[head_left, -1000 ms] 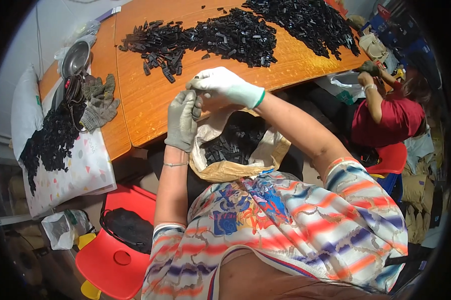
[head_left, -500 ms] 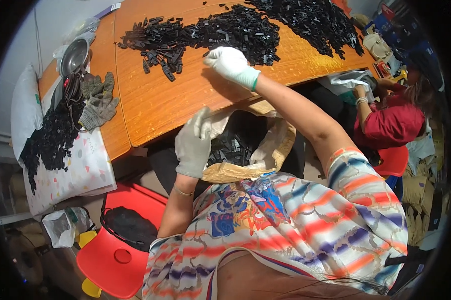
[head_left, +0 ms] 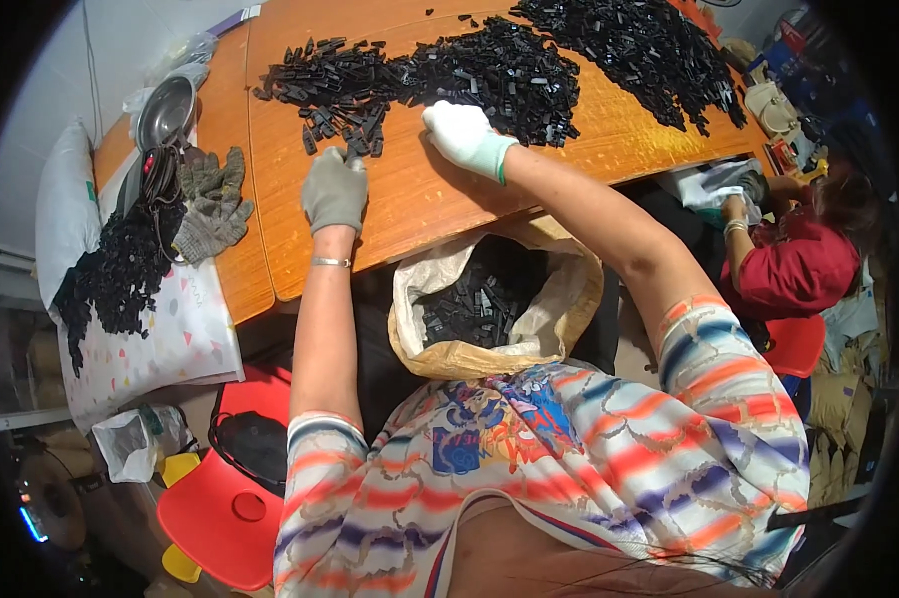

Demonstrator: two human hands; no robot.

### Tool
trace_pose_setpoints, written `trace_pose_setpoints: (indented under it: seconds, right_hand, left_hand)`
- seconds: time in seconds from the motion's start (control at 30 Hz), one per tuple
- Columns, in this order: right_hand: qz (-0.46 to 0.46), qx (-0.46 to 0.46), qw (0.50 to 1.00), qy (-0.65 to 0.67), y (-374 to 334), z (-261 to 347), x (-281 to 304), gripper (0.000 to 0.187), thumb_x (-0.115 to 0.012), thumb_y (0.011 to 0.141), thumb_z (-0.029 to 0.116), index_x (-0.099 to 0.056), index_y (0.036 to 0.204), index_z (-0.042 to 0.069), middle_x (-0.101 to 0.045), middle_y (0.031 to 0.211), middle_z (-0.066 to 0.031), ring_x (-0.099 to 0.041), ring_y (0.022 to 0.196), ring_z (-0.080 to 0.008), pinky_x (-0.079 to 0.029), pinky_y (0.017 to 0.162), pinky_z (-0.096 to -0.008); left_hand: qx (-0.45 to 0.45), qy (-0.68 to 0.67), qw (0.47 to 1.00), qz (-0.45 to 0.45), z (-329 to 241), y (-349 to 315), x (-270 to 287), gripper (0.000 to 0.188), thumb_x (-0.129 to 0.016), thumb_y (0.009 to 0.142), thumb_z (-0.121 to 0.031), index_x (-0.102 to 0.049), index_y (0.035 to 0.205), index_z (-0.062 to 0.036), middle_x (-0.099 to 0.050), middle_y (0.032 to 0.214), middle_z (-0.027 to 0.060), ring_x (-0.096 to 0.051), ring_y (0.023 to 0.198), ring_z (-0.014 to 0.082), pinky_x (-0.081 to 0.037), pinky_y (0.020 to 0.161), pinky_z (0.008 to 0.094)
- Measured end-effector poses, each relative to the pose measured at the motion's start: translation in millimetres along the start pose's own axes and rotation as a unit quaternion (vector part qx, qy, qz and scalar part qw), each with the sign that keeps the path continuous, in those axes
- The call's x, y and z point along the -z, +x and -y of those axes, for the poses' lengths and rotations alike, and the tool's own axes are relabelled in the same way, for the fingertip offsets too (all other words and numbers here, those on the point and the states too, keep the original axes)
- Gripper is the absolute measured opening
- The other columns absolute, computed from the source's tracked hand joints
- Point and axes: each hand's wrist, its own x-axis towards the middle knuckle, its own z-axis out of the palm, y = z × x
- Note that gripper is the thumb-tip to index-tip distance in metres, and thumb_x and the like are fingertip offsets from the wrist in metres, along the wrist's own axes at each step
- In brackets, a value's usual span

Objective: Inspecting and sorting small black plastic components on a workbench.

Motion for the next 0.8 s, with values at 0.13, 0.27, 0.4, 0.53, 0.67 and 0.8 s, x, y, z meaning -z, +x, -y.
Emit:
trace_pose_setpoints:
  seconds: [0.13,0.27,0.4,0.53,0.67,0.8]
  right_hand:
    - [0.012,-0.046,0.998,0.038,-14,14,8,0.018,-0.059,0.083,0.022,-0.056,0.085,0.004,-0.063,0.084,-0.0187,-0.062,0.081,-0.0381,-0.049,0.069,-0.0440]
    - [0.044,-0.082,0.989,0.118,-25,32,22,0.020,-0.057,0.084,0.023,-0.061,0.085,0.004,-0.066,0.083,-0.0173,-0.064,0.080,-0.0343,-0.050,0.070,-0.0418]
    - [0.069,-0.095,0.955,0.272,-33,44,25,0.021,-0.058,0.083,0.021,-0.068,0.090,0.004,-0.068,0.075,-0.0142,-0.066,0.070,-0.0247,-0.051,0.068,-0.0343]
    - [0.126,-0.134,0.860,0.475,-38,59,31,0.024,-0.061,0.081,0.016,-0.069,0.098,0.000,-0.071,0.086,-0.0100,-0.066,0.074,-0.0126,-0.052,0.068,-0.0274]
    - [0.101,-0.090,0.873,0.469,-37,71,30,0.024,-0.061,0.083,0.019,-0.069,0.098,0.002,-0.071,0.090,-0.0108,-0.066,0.079,-0.0172,-0.051,0.073,-0.0289]
    - [0.021,-0.072,0.905,0.419,-33,85,31,0.026,-0.061,0.087,0.022,-0.067,0.104,0.004,-0.067,0.080,-0.0021,-0.054,0.067,-0.0068,-0.046,0.065,-0.0239]
  left_hand:
    - [-0.033,0.041,0.999,0.000,15,-11,5,0.022,-0.059,0.086,-0.026,-0.062,0.094,-0.0051,-0.063,0.095,0.0164,-0.062,0.090,0.0353,-0.049,0.075,0.0452]
    - [-0.075,0.113,0.989,-0.064,21,-21,6,0.021,-0.060,0.085,-0.027,-0.064,0.093,-0.0080,-0.061,0.096,0.0122,-0.060,0.091,0.0312,-0.050,0.074,0.0440]
    - [-0.121,0.150,0.978,-0.079,24,-19,0,0.022,-0.062,0.084,-0.029,-0.064,0.096,-0.0099,-0.060,0.099,0.0092,-0.058,0.096,0.0261,-0.050,0.077,0.0408]
    - [-0.105,0.146,0.980,-0.085,33,-17,-8,0.023,-0.062,0.086,-0.029,-0.065,0.102,-0.0125,-0.062,0.099,0.0085,-0.059,0.094,0.0285,-0.048,0.079,0.0415]
    - [0.045,-0.552,0.832,0.021,41,-23,-14,0.021,-0.050,0.096,-0.017,-0.056,0.110,-0.0030,-0.061,0.089,0.0081,-0.061,0.077,0.0177,-0.050,0.067,0.0290]
    - [0.164,-0.768,0.608,0.119,19,-47,-3,0.025,-0.043,0.099,-0.021,-0.048,0.116,-0.0026,-0.054,0.085,0.0065,-0.052,0.066,0.0135,-0.045,0.054,0.0234]
